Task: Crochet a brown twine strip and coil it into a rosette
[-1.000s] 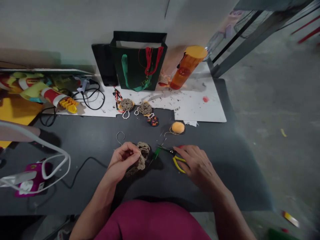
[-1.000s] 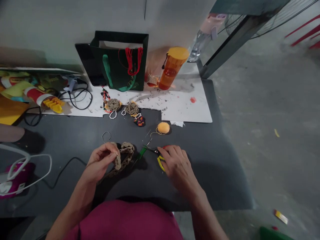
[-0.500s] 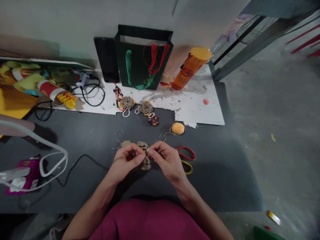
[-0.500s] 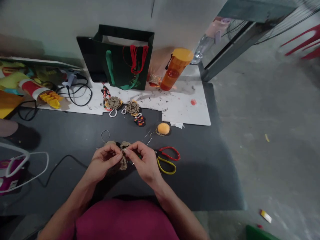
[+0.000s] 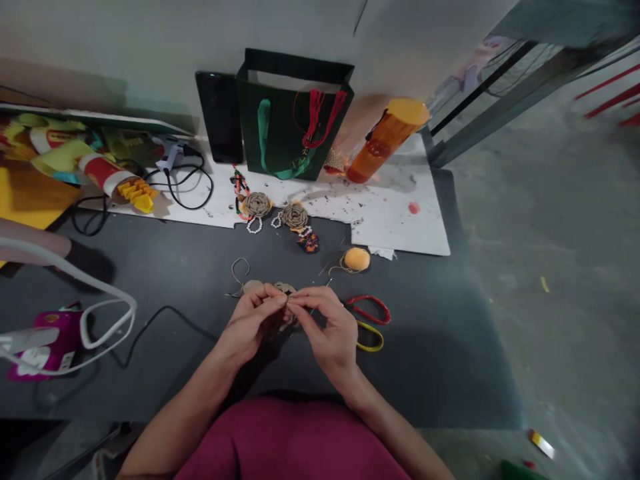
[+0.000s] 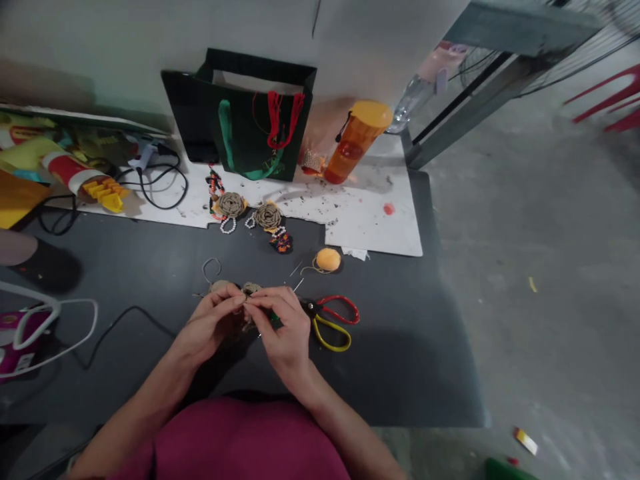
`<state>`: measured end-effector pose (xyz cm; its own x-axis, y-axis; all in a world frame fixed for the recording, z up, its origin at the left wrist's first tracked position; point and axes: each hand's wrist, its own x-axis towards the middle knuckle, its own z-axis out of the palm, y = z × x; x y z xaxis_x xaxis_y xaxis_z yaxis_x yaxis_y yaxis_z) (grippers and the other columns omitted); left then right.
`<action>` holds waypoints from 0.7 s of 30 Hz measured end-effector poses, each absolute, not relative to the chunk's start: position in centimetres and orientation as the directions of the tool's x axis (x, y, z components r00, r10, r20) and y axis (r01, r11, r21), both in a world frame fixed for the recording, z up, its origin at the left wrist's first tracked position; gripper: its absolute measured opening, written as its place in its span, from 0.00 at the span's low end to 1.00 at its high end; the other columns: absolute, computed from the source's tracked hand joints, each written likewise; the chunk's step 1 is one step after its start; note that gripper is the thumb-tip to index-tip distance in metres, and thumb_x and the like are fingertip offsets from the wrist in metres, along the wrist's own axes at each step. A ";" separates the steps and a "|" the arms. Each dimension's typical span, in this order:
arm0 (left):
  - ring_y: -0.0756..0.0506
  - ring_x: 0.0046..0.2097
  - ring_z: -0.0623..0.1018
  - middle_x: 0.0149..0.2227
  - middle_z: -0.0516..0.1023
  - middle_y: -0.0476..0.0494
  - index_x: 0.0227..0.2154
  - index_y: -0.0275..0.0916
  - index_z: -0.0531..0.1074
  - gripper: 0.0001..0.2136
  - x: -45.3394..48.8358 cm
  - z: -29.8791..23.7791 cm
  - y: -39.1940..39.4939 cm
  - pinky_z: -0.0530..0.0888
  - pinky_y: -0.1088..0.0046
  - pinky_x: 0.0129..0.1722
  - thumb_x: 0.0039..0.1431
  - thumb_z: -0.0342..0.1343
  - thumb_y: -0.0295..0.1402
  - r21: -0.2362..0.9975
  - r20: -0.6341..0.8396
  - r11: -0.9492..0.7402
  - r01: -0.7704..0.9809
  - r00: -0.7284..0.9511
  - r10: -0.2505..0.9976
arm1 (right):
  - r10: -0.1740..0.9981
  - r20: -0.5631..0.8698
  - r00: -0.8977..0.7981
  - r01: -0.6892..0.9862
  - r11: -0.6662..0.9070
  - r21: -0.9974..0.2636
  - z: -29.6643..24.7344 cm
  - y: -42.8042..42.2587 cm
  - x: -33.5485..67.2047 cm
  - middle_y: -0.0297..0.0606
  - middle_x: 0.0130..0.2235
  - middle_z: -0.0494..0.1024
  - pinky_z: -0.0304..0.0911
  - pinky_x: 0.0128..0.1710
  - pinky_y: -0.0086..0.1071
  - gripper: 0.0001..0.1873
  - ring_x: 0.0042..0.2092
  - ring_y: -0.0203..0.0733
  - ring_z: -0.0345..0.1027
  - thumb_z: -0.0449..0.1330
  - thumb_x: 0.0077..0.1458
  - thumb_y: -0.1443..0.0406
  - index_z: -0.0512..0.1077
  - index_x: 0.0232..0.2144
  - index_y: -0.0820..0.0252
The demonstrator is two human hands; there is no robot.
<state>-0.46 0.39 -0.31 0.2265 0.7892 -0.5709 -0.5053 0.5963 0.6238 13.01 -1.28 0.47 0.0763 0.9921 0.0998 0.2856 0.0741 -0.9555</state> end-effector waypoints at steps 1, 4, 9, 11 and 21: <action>0.53 0.23 0.72 0.19 0.75 0.50 0.20 0.36 0.72 0.12 -0.4 -0.3 0.4 0.68 0.79 0.25 0.40 0.70 0.35 0.584 -0.581 0.621 -0.523 0.266 0.770 | 0.993 0.078 0.086 0.251 0.055 -0.966 0.3 -1.3 13.1 0.39 0.33 0.79 0.67 0.42 0.40 0.04 0.38 0.43 0.72 0.62 0.54 0.66 0.76 0.28 0.54; 0.53 0.23 0.73 0.20 0.76 0.48 0.20 0.36 0.73 0.11 -0.4 -0.4 0.5 0.70 0.80 0.26 0.41 0.70 0.35 0.531 -0.582 0.647 -0.546 0.320 0.748 | 0.993 -0.033 0.114 0.101 -0.045 -0.994 -0.3 -1.3 13.2 0.38 0.33 0.79 0.67 0.40 0.37 0.05 0.37 0.41 0.72 0.62 0.55 0.66 0.76 0.27 0.55; 0.53 0.24 0.75 0.21 0.77 0.49 0.21 0.35 0.74 0.11 -0.5 -0.8 0.4 0.72 0.79 0.28 0.40 0.71 0.34 0.511 -0.592 0.646 -0.567 0.313 0.743 | 0.997 -0.066 0.050 0.039 -0.068 -0.997 -0.8 -1.4 13.5 0.38 0.36 0.78 0.67 0.43 0.37 0.04 0.41 0.41 0.72 0.63 0.54 0.67 0.78 0.29 0.54; 0.53 0.24 0.74 0.20 0.76 0.49 0.20 0.35 0.73 0.12 -0.5 -0.8 0.4 0.71 0.80 0.28 0.38 0.72 0.34 0.515 -0.602 0.647 -0.562 0.301 0.740 | 1.000 -0.009 0.021 0.091 -0.010 -0.996 -0.7 -1.4 13.6 0.38 0.38 0.78 0.67 0.44 0.37 0.05 0.43 0.42 0.72 0.63 0.54 0.68 0.78 0.30 0.54; 0.55 0.23 0.71 0.19 0.73 0.52 0.19 0.35 0.72 0.14 -0.6 -0.2 0.5 0.67 0.81 0.25 0.34 0.73 0.34 0.559 -0.600 0.641 -0.525 0.278 0.750 | 0.968 0.248 -0.028 0.244 0.248 -0.938 -0.4 -1.3 13.7 0.38 0.37 0.78 0.69 0.41 0.36 0.08 0.40 0.41 0.73 0.63 0.52 0.73 0.77 0.31 0.55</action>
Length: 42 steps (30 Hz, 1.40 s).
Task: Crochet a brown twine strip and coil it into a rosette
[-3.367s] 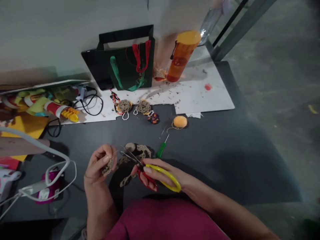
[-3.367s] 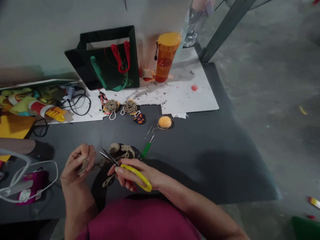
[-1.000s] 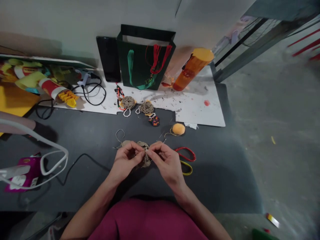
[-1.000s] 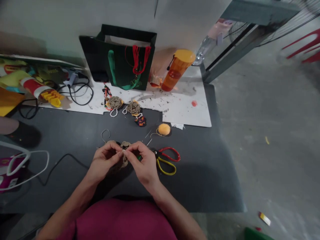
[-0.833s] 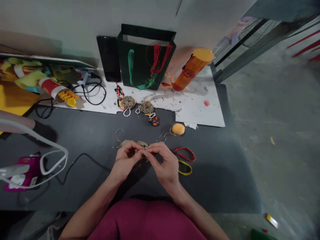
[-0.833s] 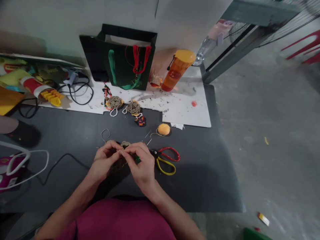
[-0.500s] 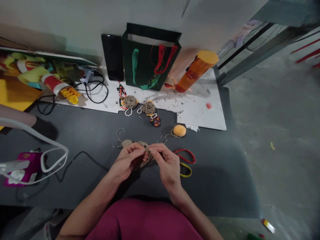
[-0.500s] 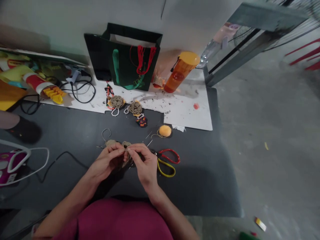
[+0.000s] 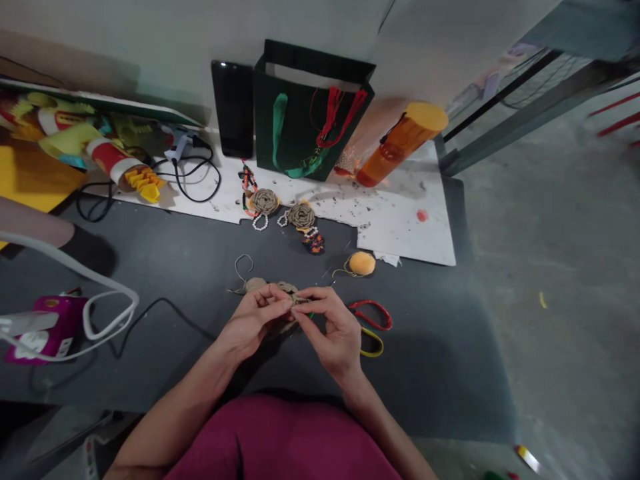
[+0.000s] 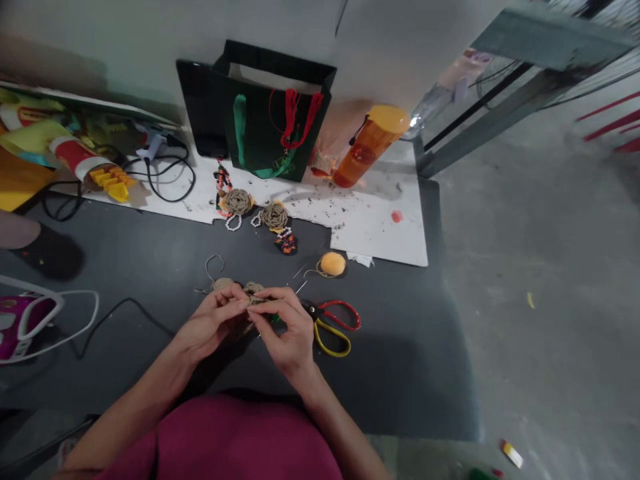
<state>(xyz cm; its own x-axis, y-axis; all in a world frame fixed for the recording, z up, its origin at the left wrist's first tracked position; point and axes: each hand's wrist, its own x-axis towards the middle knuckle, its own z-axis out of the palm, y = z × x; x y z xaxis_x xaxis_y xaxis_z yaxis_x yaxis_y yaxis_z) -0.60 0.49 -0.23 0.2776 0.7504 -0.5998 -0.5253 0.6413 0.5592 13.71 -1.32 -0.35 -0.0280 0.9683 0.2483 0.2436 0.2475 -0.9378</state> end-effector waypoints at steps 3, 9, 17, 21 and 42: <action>0.56 0.22 0.70 0.19 0.73 0.53 0.19 0.35 0.73 0.14 -0.6 -0.3 0.5 0.64 0.82 0.23 0.33 0.73 0.34 0.581 -0.595 0.626 -0.519 0.253 0.762 | 0.976 0.214 -0.039 0.215 0.217 -0.952 -0.3 -1.3 13.7 0.38 0.36 0.78 0.69 0.40 0.36 0.08 0.40 0.41 0.73 0.63 0.52 0.73 0.77 0.30 0.54; 0.54 0.24 0.72 0.19 0.75 0.51 0.19 0.36 0.73 0.13 -0.8 -0.4 0.5 0.66 0.80 0.26 0.35 0.72 0.36 0.566 -0.585 0.646 -0.512 0.303 0.752 | 0.990 0.136 -0.045 0.173 0.141 -0.975 -0.4 -1.2 14.1 0.37 0.35 0.77 0.69 0.40 0.35 0.06 0.39 0.40 0.73 0.65 0.50 0.72 0.77 0.29 0.55; 0.54 0.25 0.72 0.21 0.75 0.51 0.19 0.36 0.73 0.13 -0.8 -0.3 0.6 0.66 0.79 0.27 0.34 0.73 0.34 0.594 -0.595 0.653 -0.469 0.291 0.750 | 0.965 0.233 -0.118 0.342 0.260 -0.903 0.5 -0.8 14.9 0.38 0.31 0.78 0.70 0.35 0.34 0.06 0.34 0.39 0.73 0.62 0.53 0.71 0.78 0.29 0.56; 0.55 0.24 0.70 0.21 0.73 0.52 0.18 0.36 0.73 0.14 -0.8 -0.5 0.6 0.65 0.79 0.26 0.33 0.73 0.36 0.612 -0.585 0.646 -0.457 0.289 0.758 | 0.948 0.249 -0.196 0.375 0.307 -0.874 0.9 -0.7 15.2 0.39 0.32 0.77 0.69 0.34 0.34 0.06 0.34 0.40 0.72 0.61 0.53 0.71 0.78 0.29 0.57; 0.53 0.27 0.72 0.25 0.75 0.48 0.20 0.36 0.71 0.12 -0.6 -0.8 0.2 0.69 0.78 0.28 0.40 0.70 0.35 0.822 -0.396 0.429 -0.375 0.166 0.903 | 0.931 -0.345 -0.121 -0.269 -0.365 -0.891 -0.8 -0.7 14.9 0.31 0.28 0.75 0.65 0.30 0.26 0.14 0.29 0.33 0.67 0.73 0.39 0.62 0.72 0.27 0.57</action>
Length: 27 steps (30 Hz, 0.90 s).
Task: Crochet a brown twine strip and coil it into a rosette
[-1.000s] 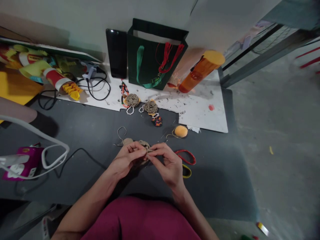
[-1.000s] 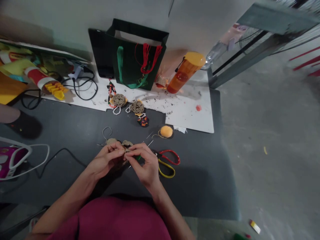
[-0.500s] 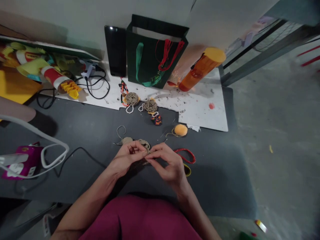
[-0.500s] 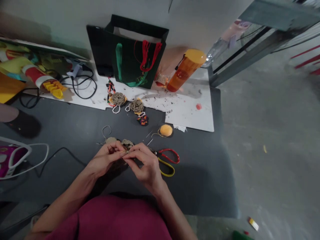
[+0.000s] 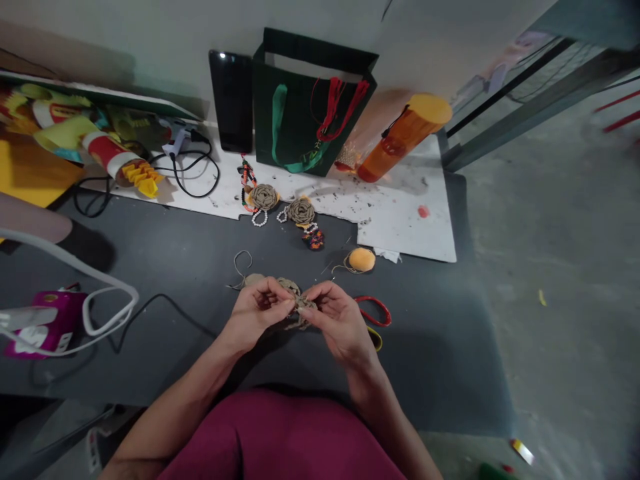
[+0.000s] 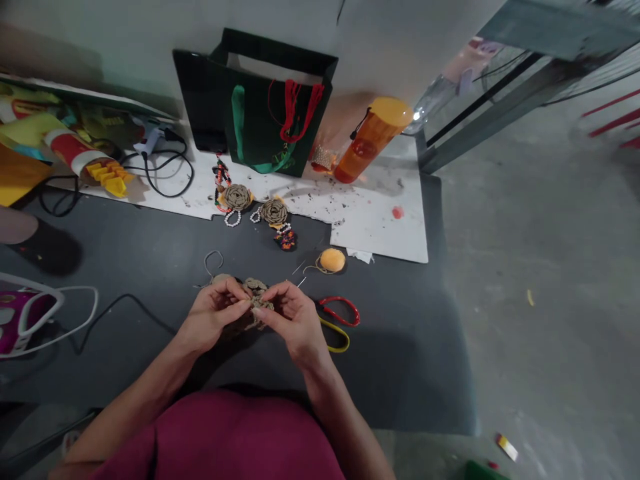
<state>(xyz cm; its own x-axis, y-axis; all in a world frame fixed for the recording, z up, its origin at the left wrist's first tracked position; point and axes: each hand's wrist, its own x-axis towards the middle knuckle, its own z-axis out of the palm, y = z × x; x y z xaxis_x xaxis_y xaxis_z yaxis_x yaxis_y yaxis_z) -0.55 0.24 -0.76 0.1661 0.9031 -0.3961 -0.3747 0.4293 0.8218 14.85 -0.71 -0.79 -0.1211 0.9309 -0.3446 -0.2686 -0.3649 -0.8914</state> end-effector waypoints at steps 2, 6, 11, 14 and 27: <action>0.51 0.28 0.73 0.25 0.76 0.48 0.20 0.37 0.72 0.10 -0.4 -0.6 0.2 0.70 0.76 0.30 0.41 0.68 0.33 0.890 -0.321 0.335 -0.309 0.096 0.942 | 0.912 -0.393 -0.114 -0.338 -0.408 -0.848 -0.6 -0.6 14.7 0.30 0.27 0.74 0.64 0.28 0.25 0.16 0.28 0.32 0.66 0.73 0.38 0.60 0.71 0.27 0.57; 0.48 0.33 0.76 0.27 0.77 0.46 0.22 0.38 0.72 0.05 -0.4 -0.7 -0.1 0.73 0.72 0.36 0.45 0.64 0.30 0.980 -0.126 0.121 -0.159 -0.022 0.992 | 0.868 -0.475 -0.143 -0.457 -0.484 -0.747 0.0 -0.4 14.3 0.30 0.26 0.75 0.64 0.27 0.27 0.18 0.26 0.33 0.67 0.69 0.44 0.56 0.70 0.34 0.56; 0.48 0.33 0.79 0.30 0.80 0.44 0.26 0.39 0.73 0.03 -0.5 -1.1 -0.7 0.74 0.71 0.37 0.51 0.59 0.25 0.980 0.171 -0.167 0.110 -0.021 0.985 | 0.801 -0.550 -0.236 -0.495 -0.586 -0.641 -0.2 -0.5 14.0 0.29 0.26 0.76 0.63 0.26 0.25 0.19 0.24 0.31 0.66 0.71 0.42 0.57 0.71 0.34 0.57; 0.48 0.34 0.80 0.32 0.82 0.45 0.30 0.40 0.74 0.05 -0.8 -1.2 -0.9 0.75 0.73 0.36 0.53 0.58 0.23 0.876 0.405 -0.404 0.263 0.052 0.913 | 0.780 -0.558 -0.283 -0.490 -0.618 -0.615 -0.4 -0.6 14.1 0.29 0.24 0.76 0.62 0.26 0.24 0.18 0.23 0.30 0.66 0.73 0.39 0.57 0.74 0.30 0.59; 0.48 0.36 0.80 0.35 0.82 0.47 0.39 0.44 0.72 0.09 -1.3 -2.1 -1.1 0.77 0.69 0.39 0.57 0.57 0.25 0.580 0.683 -0.663 0.474 0.160 0.712 | 0.820 -0.506 -0.267 -0.376 -0.572 -0.729 -0.3 -0.4 14.2 0.30 0.20 0.74 0.62 0.25 0.26 0.16 0.22 0.31 0.65 0.72 0.38 0.54 0.76 0.23 0.60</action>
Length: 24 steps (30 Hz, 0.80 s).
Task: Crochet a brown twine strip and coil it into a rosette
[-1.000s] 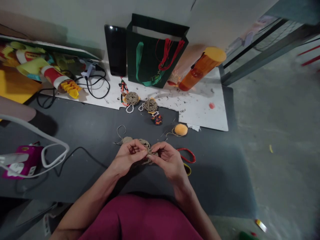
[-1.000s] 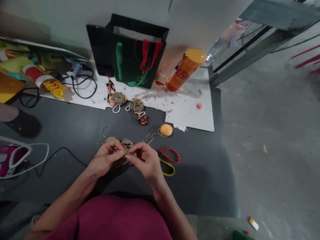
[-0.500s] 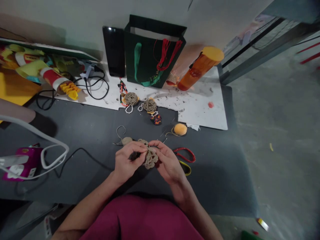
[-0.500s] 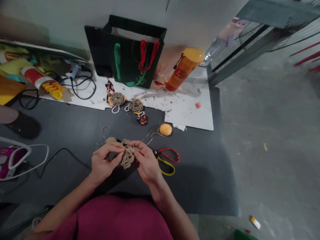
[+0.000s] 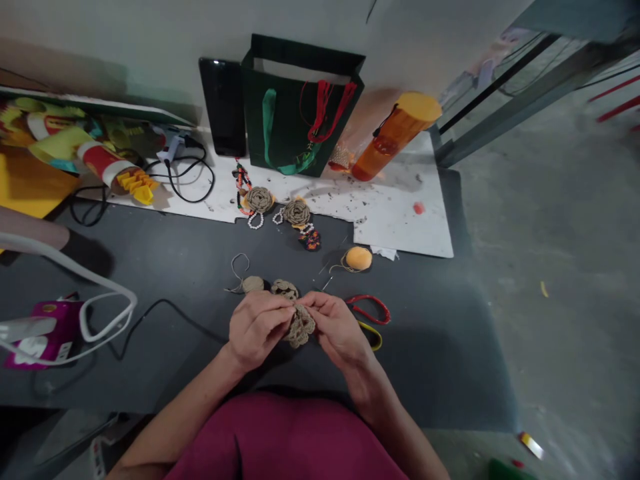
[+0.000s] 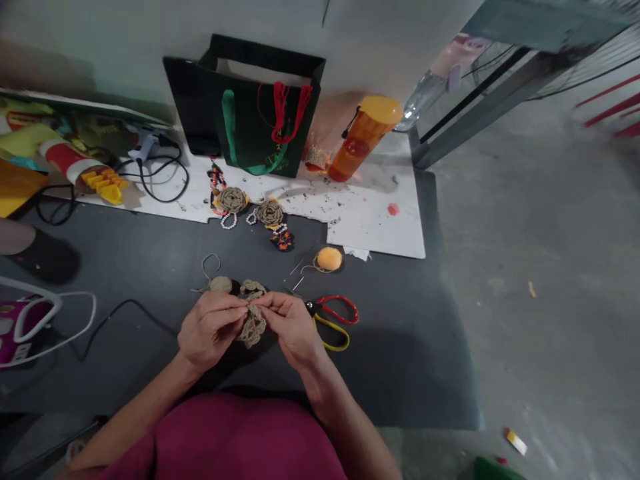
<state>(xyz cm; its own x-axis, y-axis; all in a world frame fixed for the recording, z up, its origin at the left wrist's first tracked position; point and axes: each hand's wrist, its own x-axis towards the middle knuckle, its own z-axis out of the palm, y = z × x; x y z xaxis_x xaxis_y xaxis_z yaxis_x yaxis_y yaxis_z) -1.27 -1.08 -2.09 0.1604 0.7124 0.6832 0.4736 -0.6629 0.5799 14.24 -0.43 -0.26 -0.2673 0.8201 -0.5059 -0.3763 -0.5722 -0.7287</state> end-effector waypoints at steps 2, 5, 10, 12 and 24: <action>0.48 0.36 0.80 0.34 0.82 0.47 0.39 0.43 0.73 0.09 -1.2 -1.9 -1.0 0.77 0.70 0.39 0.56 0.58 0.24 0.583 0.687 -0.664 0.468 0.152 0.711 | 0.849 -0.475 -0.231 -0.320 -0.528 -0.787 -0.1 -0.6 14.1 0.30 0.21 0.74 0.61 0.26 0.26 0.16 0.23 0.31 0.65 0.70 0.41 0.54 0.75 0.23 0.60; 0.48 0.35 0.80 0.33 0.82 0.47 0.38 0.43 0.71 0.09 -1.2 -1.5 -0.9 0.77 0.71 0.37 0.57 0.57 0.24 0.593 0.662 -0.647 0.479 0.166 0.731 | 0.916 -0.371 -0.154 -0.180 -0.396 -0.901 0.4 -0.9 13.9 0.31 0.24 0.74 0.62 0.27 0.27 0.13 0.25 0.33 0.65 0.66 0.48 0.56 0.73 0.26 0.59; 0.49 0.34 0.80 0.32 0.81 0.48 0.38 0.43 0.69 0.07 -1.4 -1.2 -1.0 0.77 0.73 0.37 0.58 0.56 0.25 0.604 0.653 -0.625 0.494 0.143 0.744 | 0.981 -0.196 -0.008 0.013 -0.195 -0.981 1.2 -1.4 13.8 0.30 0.24 0.71 0.62 0.26 0.26 0.08 0.25 0.32 0.63 0.59 0.56 0.60 0.69 0.30 0.58; 0.50 0.34 0.80 0.32 0.81 0.49 0.39 0.44 0.69 0.08 -1.5 -1.2 -1.0 0.76 0.73 0.38 0.59 0.55 0.25 0.603 0.652 -0.621 0.501 0.139 0.745 | 0.977 -0.207 -0.049 0.015 -0.206 -0.978 1.4 -1.4 13.8 0.31 0.25 0.73 0.63 0.27 0.26 0.07 0.26 0.33 0.65 0.59 0.55 0.60 0.70 0.31 0.58; 0.49 0.33 0.79 0.32 0.80 0.48 0.37 0.43 0.70 0.08 -1.0 -1.4 -0.9 0.75 0.72 0.35 0.56 0.57 0.24 0.628 0.646 -0.592 0.505 0.087 0.759 | 0.902 -0.402 -0.159 -0.183 -0.427 -0.885 0.7 -0.6 13.8 0.32 0.21 0.74 0.63 0.24 0.27 0.14 0.23 0.33 0.65 0.68 0.45 0.55 0.74 0.24 0.60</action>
<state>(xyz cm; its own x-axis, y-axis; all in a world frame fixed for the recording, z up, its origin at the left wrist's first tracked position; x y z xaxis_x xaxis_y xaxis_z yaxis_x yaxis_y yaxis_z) -0.98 -0.94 -1.38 0.0866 0.7586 0.6458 0.5051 -0.5922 0.6279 13.78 -0.62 0.74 -0.1587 0.9017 -0.4023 -0.1831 -0.4272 -0.8854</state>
